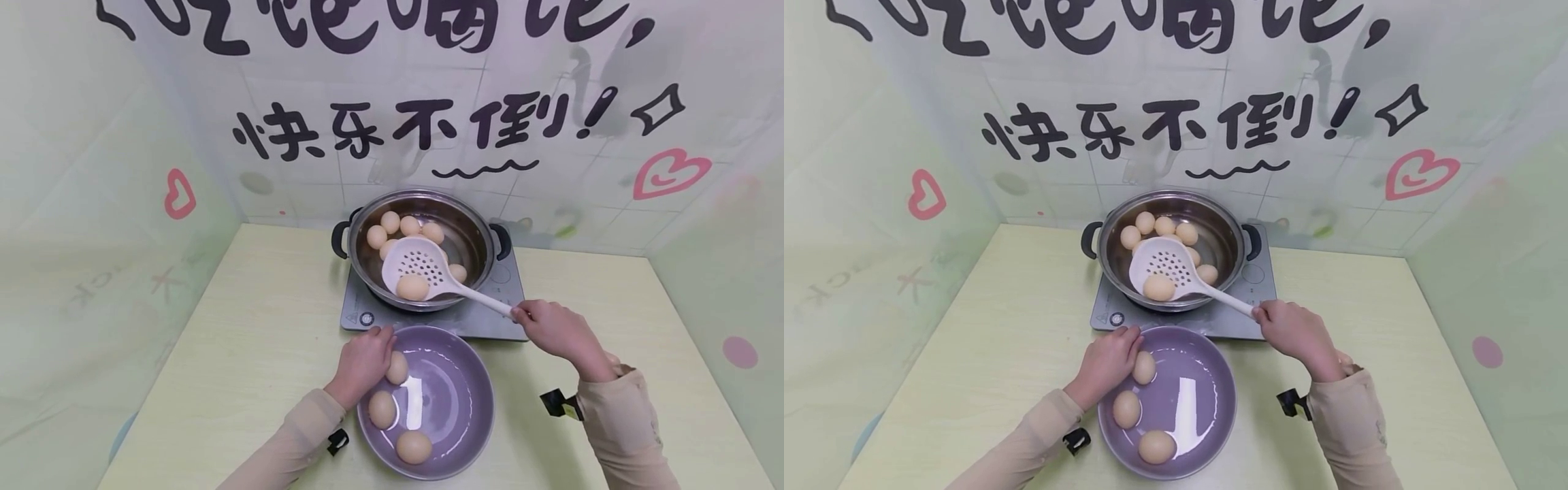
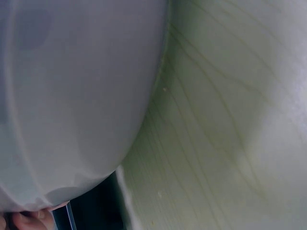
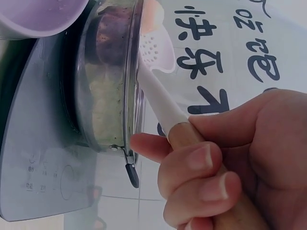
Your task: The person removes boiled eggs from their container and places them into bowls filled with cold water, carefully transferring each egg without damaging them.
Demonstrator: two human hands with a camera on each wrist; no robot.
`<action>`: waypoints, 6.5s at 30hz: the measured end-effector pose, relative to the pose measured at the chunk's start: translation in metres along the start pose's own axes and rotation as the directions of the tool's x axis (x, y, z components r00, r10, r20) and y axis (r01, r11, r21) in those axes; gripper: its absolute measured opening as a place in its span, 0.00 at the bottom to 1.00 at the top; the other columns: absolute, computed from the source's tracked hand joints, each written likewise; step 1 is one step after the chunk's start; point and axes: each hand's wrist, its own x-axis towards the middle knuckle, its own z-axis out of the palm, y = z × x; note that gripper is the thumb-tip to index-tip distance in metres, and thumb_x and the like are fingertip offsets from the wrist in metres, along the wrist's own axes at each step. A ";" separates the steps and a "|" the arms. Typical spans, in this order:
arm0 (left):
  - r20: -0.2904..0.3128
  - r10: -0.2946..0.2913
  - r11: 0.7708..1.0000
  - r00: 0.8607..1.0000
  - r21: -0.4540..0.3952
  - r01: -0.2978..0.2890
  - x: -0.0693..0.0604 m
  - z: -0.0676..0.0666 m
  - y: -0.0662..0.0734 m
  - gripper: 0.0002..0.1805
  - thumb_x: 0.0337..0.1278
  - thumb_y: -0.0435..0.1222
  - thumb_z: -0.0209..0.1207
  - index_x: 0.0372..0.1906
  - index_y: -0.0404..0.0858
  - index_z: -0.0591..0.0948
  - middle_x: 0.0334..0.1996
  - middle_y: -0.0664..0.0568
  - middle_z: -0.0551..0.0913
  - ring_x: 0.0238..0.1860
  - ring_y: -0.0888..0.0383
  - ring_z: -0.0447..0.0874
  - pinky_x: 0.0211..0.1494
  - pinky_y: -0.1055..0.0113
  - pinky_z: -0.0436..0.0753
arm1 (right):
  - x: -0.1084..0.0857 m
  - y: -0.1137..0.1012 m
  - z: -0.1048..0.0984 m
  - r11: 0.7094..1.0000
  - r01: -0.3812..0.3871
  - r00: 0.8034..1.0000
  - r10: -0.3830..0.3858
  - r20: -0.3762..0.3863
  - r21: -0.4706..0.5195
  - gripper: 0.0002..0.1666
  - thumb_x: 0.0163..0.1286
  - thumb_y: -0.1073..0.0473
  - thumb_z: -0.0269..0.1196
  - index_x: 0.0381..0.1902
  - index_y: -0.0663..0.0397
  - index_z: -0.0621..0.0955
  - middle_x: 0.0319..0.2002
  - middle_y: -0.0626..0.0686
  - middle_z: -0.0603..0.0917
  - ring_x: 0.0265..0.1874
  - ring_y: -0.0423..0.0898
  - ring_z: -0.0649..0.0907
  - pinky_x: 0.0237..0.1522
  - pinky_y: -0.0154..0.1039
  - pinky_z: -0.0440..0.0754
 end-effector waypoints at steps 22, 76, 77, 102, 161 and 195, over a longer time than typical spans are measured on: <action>0.001 0.006 1.000 1.000 0.007 -0.006 -0.001 0.000 0.001 0.06 0.56 0.38 0.56 0.30 0.39 0.77 0.18 0.49 0.75 0.15 0.51 0.76 0.15 0.62 0.72 | -0.018 0.011 -0.014 0.998 -0.031 0.999 0.032 -0.009 0.051 0.18 0.71 0.52 0.44 0.31 0.55 0.76 0.16 0.47 0.65 0.16 0.43 0.64 0.19 0.37 0.60; 0.006 0.002 1.000 1.000 0.003 -0.002 0.003 -0.003 0.000 0.07 0.56 0.38 0.55 0.27 0.39 0.75 0.17 0.50 0.74 0.16 0.52 0.75 0.16 0.61 0.72 | -0.118 0.020 0.079 0.954 -0.254 0.966 0.242 0.091 0.162 0.08 0.67 0.48 0.53 0.31 0.41 0.77 0.15 0.44 0.63 0.14 0.36 0.60 0.19 0.32 0.57; 0.004 0.002 1.000 1.000 0.002 -0.002 0.003 -0.003 0.000 0.07 0.56 0.37 0.56 0.27 0.39 0.75 0.17 0.50 0.74 0.16 0.52 0.75 0.16 0.61 0.72 | -0.118 0.020 0.079 0.953 -0.256 0.965 0.244 0.091 0.162 0.08 0.67 0.49 0.53 0.32 0.41 0.77 0.16 0.44 0.64 0.14 0.37 0.60 0.19 0.32 0.57; 0.020 0.003 1.000 1.000 -0.013 -0.003 0.001 -0.003 0.001 0.06 0.56 0.37 0.55 0.29 0.39 0.76 0.18 0.49 0.75 0.16 0.52 0.76 0.16 0.62 0.73 | -0.123 0.024 0.070 0.948 -0.246 0.969 0.240 0.053 0.202 0.06 0.67 0.51 0.53 0.36 0.42 0.77 0.15 0.43 0.64 0.13 0.36 0.61 0.18 0.31 0.58; -0.005 0.021 1.000 1.000 -0.004 -0.021 0.001 -0.003 0.001 0.07 0.54 0.37 0.58 0.27 0.38 0.75 0.18 0.49 0.75 0.15 0.50 0.76 0.15 0.61 0.71 | -0.019 0.023 -0.044 0.984 -0.066 0.976 0.029 -0.216 -0.163 0.15 0.65 0.53 0.55 0.45 0.55 0.78 0.23 0.47 0.81 0.18 0.44 0.73 0.13 0.42 0.63; -0.012 0.018 1.000 1.000 -0.003 -0.018 0.000 -0.001 0.000 0.06 0.55 0.37 0.57 0.28 0.39 0.75 0.18 0.49 0.75 0.16 0.51 0.76 0.15 0.61 0.72 | -0.011 0.004 -0.003 0.997 0.041 0.989 -0.048 -0.137 -0.060 0.13 0.67 0.52 0.52 0.39 0.50 0.81 0.15 0.44 0.69 0.15 0.42 0.67 0.16 0.38 0.61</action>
